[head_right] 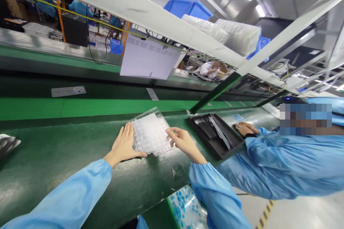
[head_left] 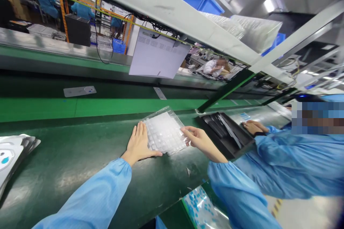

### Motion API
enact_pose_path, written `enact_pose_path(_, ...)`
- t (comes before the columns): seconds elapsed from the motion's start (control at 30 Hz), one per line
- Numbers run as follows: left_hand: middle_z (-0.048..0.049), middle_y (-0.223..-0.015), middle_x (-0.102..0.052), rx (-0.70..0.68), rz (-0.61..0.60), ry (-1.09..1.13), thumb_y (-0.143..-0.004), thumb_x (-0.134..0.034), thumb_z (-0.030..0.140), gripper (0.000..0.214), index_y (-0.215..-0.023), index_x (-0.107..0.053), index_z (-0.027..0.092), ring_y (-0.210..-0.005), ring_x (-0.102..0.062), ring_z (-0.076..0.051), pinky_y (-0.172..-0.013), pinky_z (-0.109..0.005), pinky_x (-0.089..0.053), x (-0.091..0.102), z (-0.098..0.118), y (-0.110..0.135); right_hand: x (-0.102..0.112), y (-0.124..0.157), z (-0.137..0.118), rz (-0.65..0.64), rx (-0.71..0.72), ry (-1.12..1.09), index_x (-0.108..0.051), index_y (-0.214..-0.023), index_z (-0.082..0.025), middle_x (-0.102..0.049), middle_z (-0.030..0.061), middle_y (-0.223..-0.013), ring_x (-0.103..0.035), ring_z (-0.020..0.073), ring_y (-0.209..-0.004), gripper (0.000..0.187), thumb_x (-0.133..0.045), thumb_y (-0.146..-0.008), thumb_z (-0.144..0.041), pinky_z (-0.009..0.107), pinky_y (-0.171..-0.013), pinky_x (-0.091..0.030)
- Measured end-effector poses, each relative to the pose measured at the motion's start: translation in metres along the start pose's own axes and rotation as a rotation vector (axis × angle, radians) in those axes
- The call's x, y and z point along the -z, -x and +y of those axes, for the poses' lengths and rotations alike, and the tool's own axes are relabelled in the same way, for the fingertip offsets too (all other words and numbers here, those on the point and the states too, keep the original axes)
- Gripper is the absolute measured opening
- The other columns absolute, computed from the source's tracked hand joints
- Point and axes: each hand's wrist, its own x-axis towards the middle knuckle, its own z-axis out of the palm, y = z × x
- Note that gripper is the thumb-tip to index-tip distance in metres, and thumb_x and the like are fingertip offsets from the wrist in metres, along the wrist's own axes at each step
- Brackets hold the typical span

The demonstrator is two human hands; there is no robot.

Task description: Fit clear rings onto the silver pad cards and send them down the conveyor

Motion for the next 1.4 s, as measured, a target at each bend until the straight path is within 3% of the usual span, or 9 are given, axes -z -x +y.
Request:
enact_pose_path(0.2, -0.0331, -0.166, -0.006, -0.002, -0.002, -0.011, -0.060, -0.066, 0.092, 0.152, -0.158, -0.012, -0.011, -0.157, -0.006, -0.042, -0.129, -0.053, -0.014, 0.001, 0.000, 0.000, -0.008, 0.002, -0.010, -0.032, 0.056, 0.055, -0.066, -0.072, -0.017, -0.063, 0.0019, -0.062, -0.058, 0.0144, -0.052, 0.050, -0.083, -0.068, -0.064, 0.026, -0.050, -0.047)
enact_pose_path(0.4, -0.0358, -0.165, -0.006, 0.005, 0.020, 0.001, -0.060, -0.068, 0.090, 0.152, -0.156, -0.012, -0.013, -0.157, -0.007, -0.042, -0.130, -0.051, -0.014, 0.001, -0.003, 0.000, -0.012, 0.003, -0.022, -0.021, 0.090, 0.061, -0.069, -0.080, -0.017, -0.067, 0.0039, -0.068, -0.059, 0.0147, -0.051, 0.048, -0.080, -0.074, -0.063, 0.027, -0.049, -0.050)
enact_pose_path(0.6, -0.0349, -0.165, -0.008, 0.011, 0.052, 0.038, -0.060, -0.071, 0.088, 0.150, -0.158, -0.013, -0.010, -0.157, -0.007, -0.041, -0.129, -0.052, -0.016, 0.003, -0.005, 0.004, -0.009, 0.006, -0.032, -0.003, 0.166, 0.057, -0.065, -0.083, -0.019, -0.067, 0.0042, -0.068, -0.060, 0.0169, -0.053, 0.055, -0.081, -0.069, -0.069, 0.029, -0.049, -0.053)
enact_pose_path(0.73, -0.0336, -0.166, -0.009, 0.004, 0.075, 0.017, -0.062, -0.069, 0.089, 0.147, -0.158, -0.014, -0.009, -0.158, -0.010, -0.041, -0.128, -0.054, -0.016, 0.006, -0.005, 0.005, -0.009, 0.014, -0.038, 0.052, 0.263, 0.166, -0.065, -0.088, -0.020, -0.069, 0.0058, -0.069, -0.060, 0.0190, -0.054, 0.058, -0.073, -0.075, -0.076, 0.032, -0.051, -0.052)
enact_pose_path(0.9, -0.0295, -0.167, -0.011, 0.018, 0.162, -0.137, -0.071, -0.058, 0.090, 0.137, -0.160, -0.017, -0.007, -0.158, -0.005, -0.042, -0.126, -0.064, 0.000, 0.012, -0.014, 0.004, -0.012, 0.027, -0.045, 0.166, 0.410, 0.393, -0.066, -0.088, -0.023, -0.070, 0.0063, -0.070, -0.061, 0.0195, -0.057, 0.052, -0.060, -0.087, -0.074, 0.032, -0.057, -0.051)
enact_pose_path(1.1, -0.0295, -0.166, -0.020, 0.042, 0.107, -0.088, -0.073, -0.046, 0.095, 0.135, -0.159, -0.022, -0.007, -0.157, -0.012, -0.042, -0.127, -0.062, -0.003, 0.016, -0.028, 0.002, -0.019, 0.039, -0.036, 0.243, 0.474, 0.420, -0.065, -0.092, -0.024, -0.074, 0.0087, -0.082, -0.069, 0.0235, -0.067, 0.045, -0.056, -0.092, -0.068, 0.033, -0.058, -0.051)
enact_pose_path(1.4, -0.0258, -0.166, -0.027, -0.041, 0.069, -0.080, -0.070, -0.055, 0.093, 0.133, -0.161, -0.023, 0.002, -0.156, -0.019, -0.044, -0.126, -0.066, -0.002, 0.011, -0.028, 0.003, -0.022, 0.055, -0.010, 0.411, 0.366, 0.267, -0.066, -0.090, -0.024, -0.075, 0.0112, -0.087, -0.071, 0.0259, -0.074, 0.052, -0.061, -0.086, -0.075, 0.033, -0.056, -0.053)
